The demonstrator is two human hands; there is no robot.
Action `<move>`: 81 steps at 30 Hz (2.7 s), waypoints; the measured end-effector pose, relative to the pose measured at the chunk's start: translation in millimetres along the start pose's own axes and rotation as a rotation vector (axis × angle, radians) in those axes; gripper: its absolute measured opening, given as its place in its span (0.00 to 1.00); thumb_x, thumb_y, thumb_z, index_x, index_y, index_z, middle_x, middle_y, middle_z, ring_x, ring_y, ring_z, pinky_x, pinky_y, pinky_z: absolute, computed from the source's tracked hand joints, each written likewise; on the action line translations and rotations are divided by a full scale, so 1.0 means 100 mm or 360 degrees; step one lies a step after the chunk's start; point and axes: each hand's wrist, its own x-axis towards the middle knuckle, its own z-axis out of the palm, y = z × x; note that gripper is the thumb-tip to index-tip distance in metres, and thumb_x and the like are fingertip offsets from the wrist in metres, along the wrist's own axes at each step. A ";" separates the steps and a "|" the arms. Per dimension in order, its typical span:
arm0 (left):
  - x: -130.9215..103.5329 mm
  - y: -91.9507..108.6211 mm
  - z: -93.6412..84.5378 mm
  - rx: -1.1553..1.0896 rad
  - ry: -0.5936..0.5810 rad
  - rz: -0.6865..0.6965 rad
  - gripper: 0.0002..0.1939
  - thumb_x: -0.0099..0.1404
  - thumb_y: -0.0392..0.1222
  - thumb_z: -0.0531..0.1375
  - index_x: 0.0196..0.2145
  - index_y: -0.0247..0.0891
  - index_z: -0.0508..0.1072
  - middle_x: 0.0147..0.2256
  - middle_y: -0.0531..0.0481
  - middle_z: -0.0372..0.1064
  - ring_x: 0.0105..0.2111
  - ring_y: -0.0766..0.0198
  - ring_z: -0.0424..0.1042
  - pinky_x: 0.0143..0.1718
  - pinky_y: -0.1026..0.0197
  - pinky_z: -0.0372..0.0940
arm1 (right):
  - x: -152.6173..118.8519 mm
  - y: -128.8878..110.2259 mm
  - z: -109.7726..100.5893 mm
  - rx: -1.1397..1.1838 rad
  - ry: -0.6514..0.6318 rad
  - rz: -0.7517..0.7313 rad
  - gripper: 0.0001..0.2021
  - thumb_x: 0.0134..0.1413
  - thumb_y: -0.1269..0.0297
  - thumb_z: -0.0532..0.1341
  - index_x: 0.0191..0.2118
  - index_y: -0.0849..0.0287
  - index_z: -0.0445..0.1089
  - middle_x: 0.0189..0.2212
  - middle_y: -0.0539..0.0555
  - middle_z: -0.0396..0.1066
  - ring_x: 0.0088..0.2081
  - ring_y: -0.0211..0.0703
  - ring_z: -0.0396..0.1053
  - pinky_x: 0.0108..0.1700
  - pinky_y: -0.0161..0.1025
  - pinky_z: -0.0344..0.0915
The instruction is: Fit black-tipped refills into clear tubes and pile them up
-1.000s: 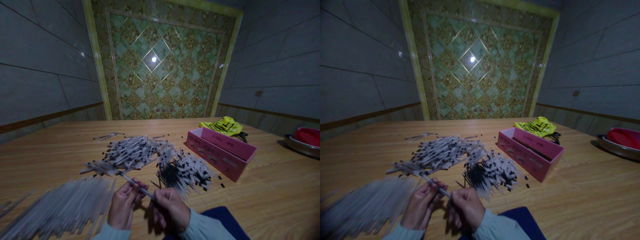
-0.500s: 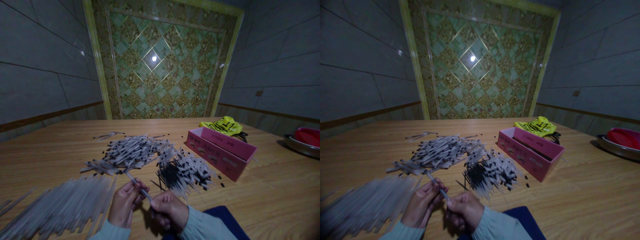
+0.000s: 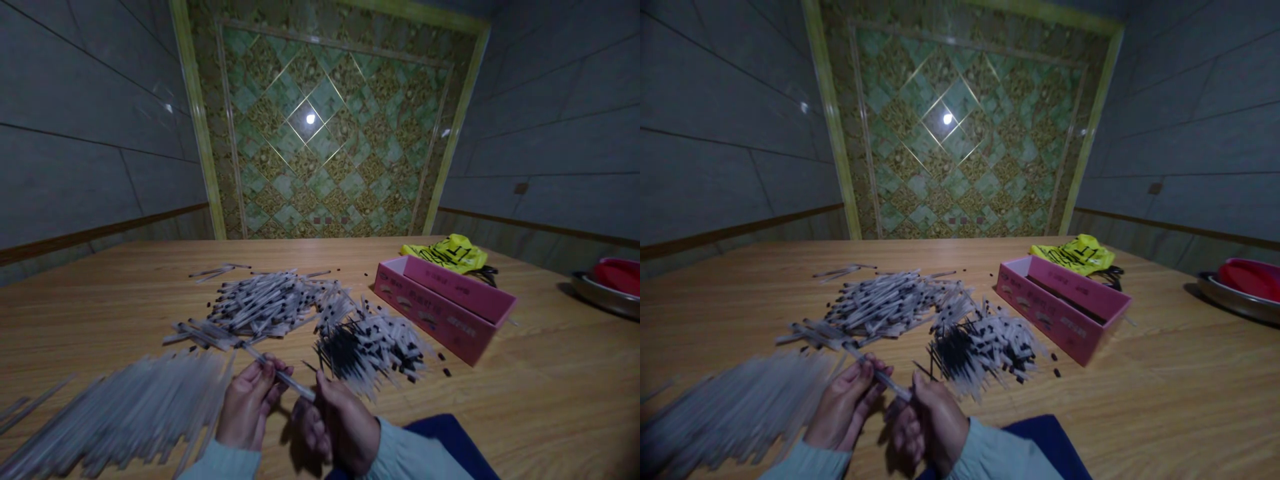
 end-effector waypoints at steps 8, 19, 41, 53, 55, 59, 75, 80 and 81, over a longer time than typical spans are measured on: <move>-0.01 0.04 -0.02 -0.0449 -0.0341 -0.0222 0.10 0.50 0.38 0.65 0.32 0.34 0.72 0.21 0.54 0.66 0.30 0.64 0.70 0.40 0.56 0.68 | 0.01 0.06 -0.03 0.0522 -0.0256 0.0371 0.12 0.43 0.61 0.57 0.20 0.66 0.65 0.09 0.48 0.58 0.07 0.32 0.53 0.07 0.27 0.48; 0.00 0.16 -0.15 -0.0837 -0.0795 -0.0358 0.22 0.65 0.49 0.47 0.16 0.37 0.62 0.14 0.61 0.29 0.13 0.72 0.34 0.13 0.65 0.37 | -0.03 0.05 0.00 0.0071 -0.0272 0.0347 0.14 0.38 0.57 0.63 0.20 0.66 0.68 0.10 0.48 0.60 0.09 0.31 0.55 0.09 0.27 0.43; 0.14 -0.03 -0.28 -0.1030 -0.0282 -0.0173 0.17 0.65 0.40 0.47 0.19 0.34 0.62 0.13 0.57 0.51 0.15 0.71 0.54 0.18 0.67 0.52 | 0.04 0.07 -0.11 -0.0787 0.0498 -0.0487 0.04 0.42 0.67 0.59 0.26 0.63 0.65 0.18 0.46 0.60 0.23 0.34 0.57 0.25 0.32 0.53; 0.15 0.00 -0.23 -0.0935 -0.0157 -0.0204 0.15 0.64 0.42 0.47 0.23 0.34 0.65 0.20 0.53 0.54 0.22 0.68 0.58 0.25 0.63 0.61 | -0.19 -0.16 -0.06 -0.1420 -0.0320 -0.0682 0.10 0.41 0.55 0.67 0.31 0.52 0.77 0.26 0.49 0.68 0.30 0.37 0.64 0.32 0.31 0.56; 0.14 0.00 -0.22 -0.0930 -0.0159 -0.0211 0.16 0.64 0.42 0.47 0.24 0.34 0.65 0.21 0.53 0.55 0.22 0.68 0.59 0.25 0.63 0.61 | -0.22 -0.13 -0.06 -0.1540 -0.0417 -0.0750 0.10 0.45 0.54 0.65 0.33 0.50 0.77 0.26 0.48 0.68 0.30 0.36 0.65 0.31 0.30 0.56; 0.13 0.01 -0.22 -0.0881 -0.0144 -0.0226 0.16 0.64 0.43 0.47 0.24 0.34 0.66 0.21 0.52 0.58 0.23 0.67 0.62 0.26 0.61 0.63 | -0.19 -0.03 -0.06 -0.1680 -0.0455 -0.0799 0.08 0.48 0.56 0.63 0.32 0.51 0.76 0.29 0.48 0.70 0.31 0.36 0.67 0.32 0.30 0.57; -0.04 0.03 0.04 0.0710 -0.0044 0.0602 0.14 0.47 0.47 0.66 0.26 0.38 0.66 0.14 0.62 0.51 0.14 0.74 0.48 0.16 0.70 0.44 | -0.11 -0.60 -1.09 -0.2143 0.1790 -0.0752 0.10 0.51 0.67 0.56 0.40 0.56 0.68 0.40 0.55 0.67 0.32 0.42 0.65 0.31 0.37 0.55; -0.13 0.03 0.08 0.1308 0.0079 0.0843 0.10 0.44 0.36 0.66 0.25 0.44 0.70 0.13 0.60 0.49 0.15 0.67 0.50 0.21 0.66 0.43 | -0.07 -0.50 -0.62 -0.1396 0.1264 -0.1007 0.10 0.52 0.61 0.57 0.38 0.61 0.67 0.34 0.55 0.68 0.33 0.42 0.64 0.35 0.37 0.58; -0.14 0.03 0.08 0.1382 0.0099 0.0816 0.12 0.42 0.32 0.65 0.25 0.45 0.71 0.13 0.60 0.51 0.16 0.66 0.50 0.22 0.65 0.41 | -0.07 -0.45 -0.49 -0.1165 0.1035 -0.0955 0.11 0.52 0.58 0.57 0.36 0.62 0.67 0.30 0.53 0.68 0.31 0.40 0.64 0.33 0.35 0.58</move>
